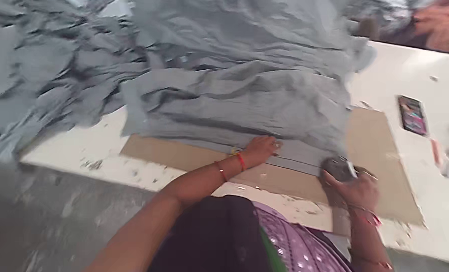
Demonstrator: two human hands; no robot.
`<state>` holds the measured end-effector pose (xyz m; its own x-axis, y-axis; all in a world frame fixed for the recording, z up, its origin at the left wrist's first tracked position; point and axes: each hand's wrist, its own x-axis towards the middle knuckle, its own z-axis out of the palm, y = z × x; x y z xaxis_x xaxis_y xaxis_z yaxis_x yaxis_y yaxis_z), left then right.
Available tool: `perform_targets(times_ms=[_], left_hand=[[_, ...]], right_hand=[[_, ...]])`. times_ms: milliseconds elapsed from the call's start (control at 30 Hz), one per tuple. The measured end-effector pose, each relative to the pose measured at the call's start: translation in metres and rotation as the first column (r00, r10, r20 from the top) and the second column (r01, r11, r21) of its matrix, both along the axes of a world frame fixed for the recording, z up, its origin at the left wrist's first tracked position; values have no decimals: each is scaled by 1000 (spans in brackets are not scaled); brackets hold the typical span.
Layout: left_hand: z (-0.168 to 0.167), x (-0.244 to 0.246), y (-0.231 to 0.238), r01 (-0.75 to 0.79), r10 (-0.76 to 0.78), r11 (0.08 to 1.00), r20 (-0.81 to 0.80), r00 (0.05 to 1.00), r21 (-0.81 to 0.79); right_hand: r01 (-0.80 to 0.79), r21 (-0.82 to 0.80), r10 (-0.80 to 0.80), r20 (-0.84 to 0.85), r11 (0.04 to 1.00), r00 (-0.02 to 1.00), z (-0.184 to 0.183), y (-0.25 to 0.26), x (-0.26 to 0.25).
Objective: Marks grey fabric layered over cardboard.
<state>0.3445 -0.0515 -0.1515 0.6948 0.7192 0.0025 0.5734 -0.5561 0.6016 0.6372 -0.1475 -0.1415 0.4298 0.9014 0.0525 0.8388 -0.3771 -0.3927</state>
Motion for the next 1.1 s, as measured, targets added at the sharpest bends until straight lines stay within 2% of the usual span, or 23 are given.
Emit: perform_targets(times_ms=[100,167,267,367,433,567,600,633,700,767,800,833,867,900,933,967,1033,1100], left_hand=[[-3,-49,-3,-42,43,999,30,999,-34],[-8,-100,-8,-188,188,982,64,980,-19],[-19,-202,-25,-493,488,867,75,870,77],[-20,-303,-40,-670,673,722,49,738,175],[-21,-350,-45,-705,703,687,82,706,176],[-34,-391,-34,-642,603,762,270,750,82],[-34,-394,-31,-621,577,780,296,761,76],[-34,-397,-29,-602,556,795,308,772,73],[-31,-404,-28,-561,521,827,313,794,46],[-32,-410,-28,-524,483,851,328,812,44],[-32,-412,-28,-516,475,856,335,813,38],[-31,-412,-29,-513,469,857,349,811,39],[-31,-412,-30,-516,468,856,367,804,39],[-31,-413,-31,-526,476,850,385,791,30],[-32,-413,-30,-542,491,840,392,778,25],[-33,-412,-30,-566,514,824,394,762,19],[-36,-408,-31,-644,586,764,375,718,39],[-34,-397,-32,-752,708,654,280,648,85]], right_hand=[[27,-52,-25,37,998,999,-5,-1,7],[62,-75,-59,41,995,997,-6,-1,9],[79,-114,-74,51,990,996,-3,2,9],[92,-195,-81,61,976,995,4,7,7],[84,-284,-63,85,955,994,12,13,6],[129,-502,-1,248,855,969,33,26,-9],[148,-499,9,300,854,954,41,28,-25],[127,-435,25,327,891,945,52,28,-49],[-85,-166,125,247,982,961,62,32,-102],[-345,42,341,79,938,937,56,42,-162],[-459,132,470,-68,879,880,46,47,-192],[-535,198,570,-257,821,780,35,53,-220],[-590,256,635,-446,766,631,24,59,-249],[-652,304,671,-601,695,434,16,65,-274],[-708,343,682,-682,618,265,11,71,-297],[-762,350,678,-719,544,153,9,75,-318],[-836,351,672,-740,422,28,11,80,-352],[-841,360,662,-749,405,-1,13,83,-379]])
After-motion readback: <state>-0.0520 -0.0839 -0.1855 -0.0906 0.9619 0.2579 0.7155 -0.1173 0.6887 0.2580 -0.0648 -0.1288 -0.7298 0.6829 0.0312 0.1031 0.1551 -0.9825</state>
